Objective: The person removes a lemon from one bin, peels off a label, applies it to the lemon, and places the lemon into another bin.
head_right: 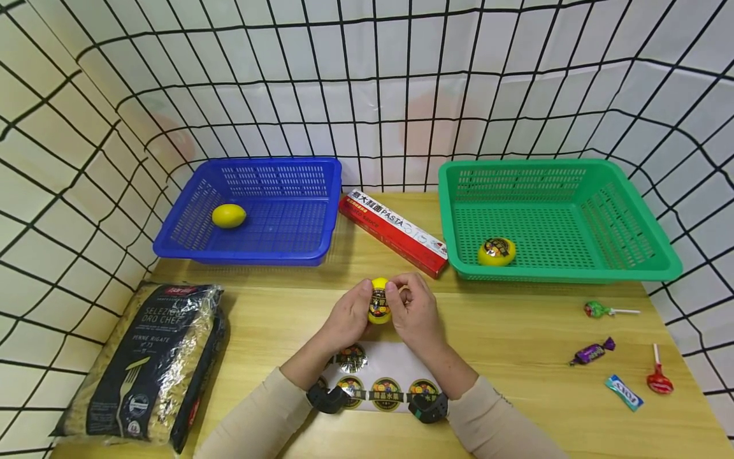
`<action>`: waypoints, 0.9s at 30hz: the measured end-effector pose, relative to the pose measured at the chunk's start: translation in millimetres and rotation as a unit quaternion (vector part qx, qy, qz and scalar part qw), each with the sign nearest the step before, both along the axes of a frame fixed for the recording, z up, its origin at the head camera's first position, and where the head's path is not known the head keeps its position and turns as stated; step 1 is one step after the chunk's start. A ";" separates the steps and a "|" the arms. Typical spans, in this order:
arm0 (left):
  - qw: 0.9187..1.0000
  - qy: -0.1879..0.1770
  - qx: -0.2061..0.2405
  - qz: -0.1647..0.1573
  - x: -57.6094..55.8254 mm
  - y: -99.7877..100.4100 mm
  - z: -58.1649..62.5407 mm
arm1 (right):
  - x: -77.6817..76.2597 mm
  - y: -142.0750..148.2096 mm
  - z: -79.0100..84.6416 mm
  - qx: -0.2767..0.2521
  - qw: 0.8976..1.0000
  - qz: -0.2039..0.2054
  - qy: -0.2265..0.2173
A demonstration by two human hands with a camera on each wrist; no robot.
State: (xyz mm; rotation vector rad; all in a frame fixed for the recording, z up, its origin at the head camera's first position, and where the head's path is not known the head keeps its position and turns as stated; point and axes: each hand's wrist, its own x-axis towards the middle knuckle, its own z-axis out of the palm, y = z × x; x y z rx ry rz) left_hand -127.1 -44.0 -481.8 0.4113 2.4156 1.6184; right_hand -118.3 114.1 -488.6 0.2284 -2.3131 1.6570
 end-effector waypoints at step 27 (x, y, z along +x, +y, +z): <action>0.965 -0.147 0.215 0.000 -7.3 0.9 2.0 | -2.4 4.0 0.2 0.088 0.996 -0.029 -0.015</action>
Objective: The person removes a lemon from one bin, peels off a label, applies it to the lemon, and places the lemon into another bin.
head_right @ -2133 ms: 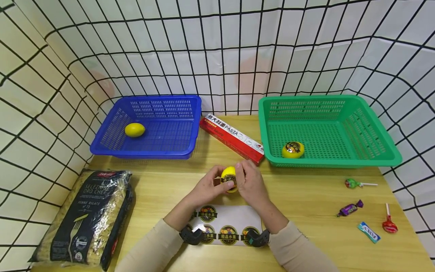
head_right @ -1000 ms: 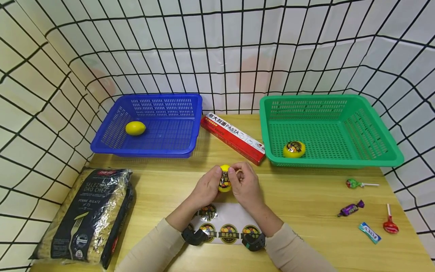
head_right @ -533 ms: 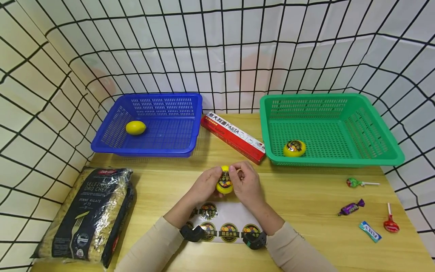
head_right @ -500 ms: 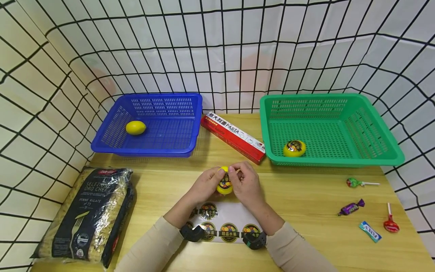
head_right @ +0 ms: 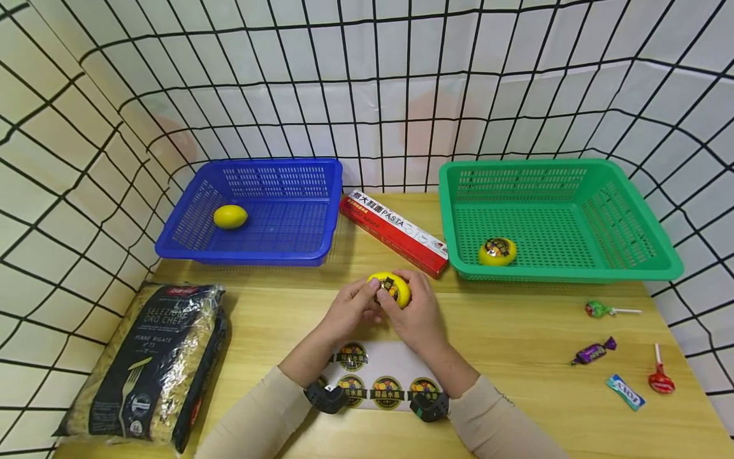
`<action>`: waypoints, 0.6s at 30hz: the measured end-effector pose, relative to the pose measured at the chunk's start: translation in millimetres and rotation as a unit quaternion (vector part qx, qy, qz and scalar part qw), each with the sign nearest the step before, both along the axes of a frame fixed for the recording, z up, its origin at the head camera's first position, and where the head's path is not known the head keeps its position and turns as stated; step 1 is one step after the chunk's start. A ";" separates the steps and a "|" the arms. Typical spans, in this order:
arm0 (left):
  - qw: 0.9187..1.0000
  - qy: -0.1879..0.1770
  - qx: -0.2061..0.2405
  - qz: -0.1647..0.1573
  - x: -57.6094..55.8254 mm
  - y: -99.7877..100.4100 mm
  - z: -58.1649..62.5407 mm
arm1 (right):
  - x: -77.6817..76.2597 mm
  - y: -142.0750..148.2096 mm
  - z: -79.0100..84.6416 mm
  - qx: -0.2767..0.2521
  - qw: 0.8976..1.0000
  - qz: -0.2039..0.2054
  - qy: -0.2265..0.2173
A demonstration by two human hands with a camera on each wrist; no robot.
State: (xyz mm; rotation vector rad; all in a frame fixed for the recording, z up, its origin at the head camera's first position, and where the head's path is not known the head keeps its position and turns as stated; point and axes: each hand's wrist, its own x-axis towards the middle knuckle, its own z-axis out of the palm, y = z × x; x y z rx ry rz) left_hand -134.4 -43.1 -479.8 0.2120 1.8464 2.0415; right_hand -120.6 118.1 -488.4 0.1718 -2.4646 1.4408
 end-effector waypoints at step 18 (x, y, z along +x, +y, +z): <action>0.998 0.031 -0.029 -0.036 0.2 -2.3 0.8 | -3.9 5.9 -3.2 -0.053 0.996 -0.004 0.074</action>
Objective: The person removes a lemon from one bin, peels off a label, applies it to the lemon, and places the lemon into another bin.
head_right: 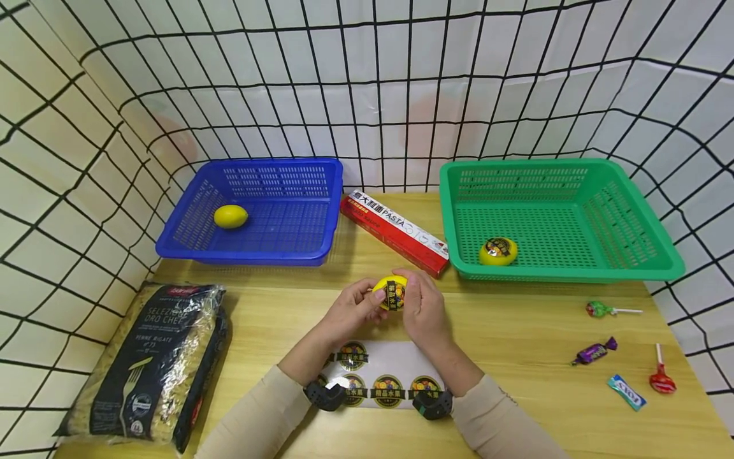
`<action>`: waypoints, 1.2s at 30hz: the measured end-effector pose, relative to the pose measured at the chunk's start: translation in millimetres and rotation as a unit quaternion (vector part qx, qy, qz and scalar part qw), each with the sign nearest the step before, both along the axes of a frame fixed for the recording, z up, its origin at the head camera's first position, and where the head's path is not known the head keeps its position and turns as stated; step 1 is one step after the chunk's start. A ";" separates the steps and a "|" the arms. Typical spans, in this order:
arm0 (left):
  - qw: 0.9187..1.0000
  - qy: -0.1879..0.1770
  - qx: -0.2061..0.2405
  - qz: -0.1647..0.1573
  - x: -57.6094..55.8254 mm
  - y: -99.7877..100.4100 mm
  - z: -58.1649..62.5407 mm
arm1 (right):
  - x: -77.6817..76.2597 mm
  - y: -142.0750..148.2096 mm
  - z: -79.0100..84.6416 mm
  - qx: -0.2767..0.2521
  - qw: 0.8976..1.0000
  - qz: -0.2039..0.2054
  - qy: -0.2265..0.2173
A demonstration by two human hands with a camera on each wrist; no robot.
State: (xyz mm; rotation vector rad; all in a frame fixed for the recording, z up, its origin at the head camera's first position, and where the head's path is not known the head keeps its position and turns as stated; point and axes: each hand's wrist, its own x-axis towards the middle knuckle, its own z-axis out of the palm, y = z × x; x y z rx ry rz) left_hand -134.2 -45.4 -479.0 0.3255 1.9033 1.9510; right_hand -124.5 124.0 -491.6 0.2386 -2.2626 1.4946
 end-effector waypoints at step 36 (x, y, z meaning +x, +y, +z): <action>0.987 -0.108 0.103 -0.059 5.9 2.9 5.2 | 0.6 14.8 25.9 -0.058 0.986 0.028 -0.155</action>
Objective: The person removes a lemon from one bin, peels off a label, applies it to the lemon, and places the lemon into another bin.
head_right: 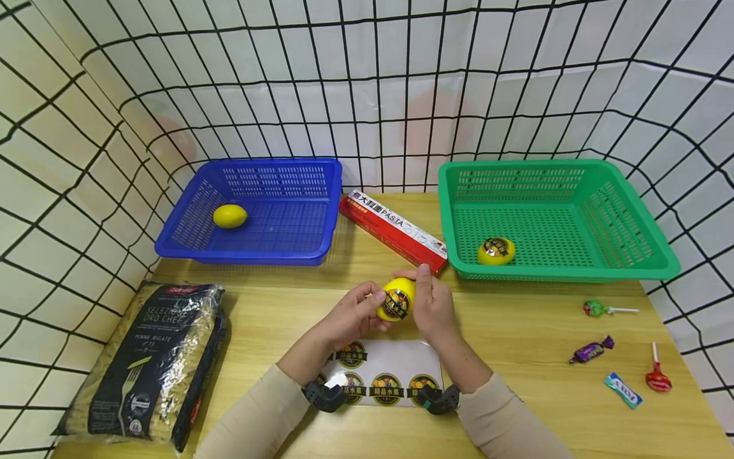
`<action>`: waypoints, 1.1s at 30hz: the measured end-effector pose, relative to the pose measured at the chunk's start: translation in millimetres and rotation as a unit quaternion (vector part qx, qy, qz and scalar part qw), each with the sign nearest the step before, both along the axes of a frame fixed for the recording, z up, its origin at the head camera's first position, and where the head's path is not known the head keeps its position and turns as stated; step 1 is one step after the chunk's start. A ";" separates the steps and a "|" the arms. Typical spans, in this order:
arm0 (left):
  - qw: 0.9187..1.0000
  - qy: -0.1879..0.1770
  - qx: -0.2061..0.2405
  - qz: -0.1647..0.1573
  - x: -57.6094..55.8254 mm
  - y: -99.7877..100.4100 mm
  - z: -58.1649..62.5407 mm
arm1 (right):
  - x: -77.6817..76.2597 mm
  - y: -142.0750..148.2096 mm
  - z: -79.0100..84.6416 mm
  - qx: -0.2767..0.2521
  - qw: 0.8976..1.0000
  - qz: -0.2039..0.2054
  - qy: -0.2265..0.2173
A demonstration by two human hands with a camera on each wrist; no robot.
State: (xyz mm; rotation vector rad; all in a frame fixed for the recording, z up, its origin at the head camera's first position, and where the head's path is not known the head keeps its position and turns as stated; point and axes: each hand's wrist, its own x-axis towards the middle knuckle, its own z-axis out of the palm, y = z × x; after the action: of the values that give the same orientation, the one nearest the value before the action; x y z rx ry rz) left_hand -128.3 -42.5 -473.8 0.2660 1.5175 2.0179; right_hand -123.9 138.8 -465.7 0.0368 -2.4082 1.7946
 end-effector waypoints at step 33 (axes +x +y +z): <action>0.993 -0.037 0.115 0.008 10.3 8.8 7.2 | 28.1 21.0 10.3 0.001 0.999 0.000 -0.033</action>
State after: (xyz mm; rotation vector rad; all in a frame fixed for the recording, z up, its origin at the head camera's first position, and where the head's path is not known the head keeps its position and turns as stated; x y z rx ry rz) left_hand -118.0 -33.7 -466.6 0.2686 1.2457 2.1926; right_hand -95.7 159.8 -455.3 -0.0223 -2.4545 1.8197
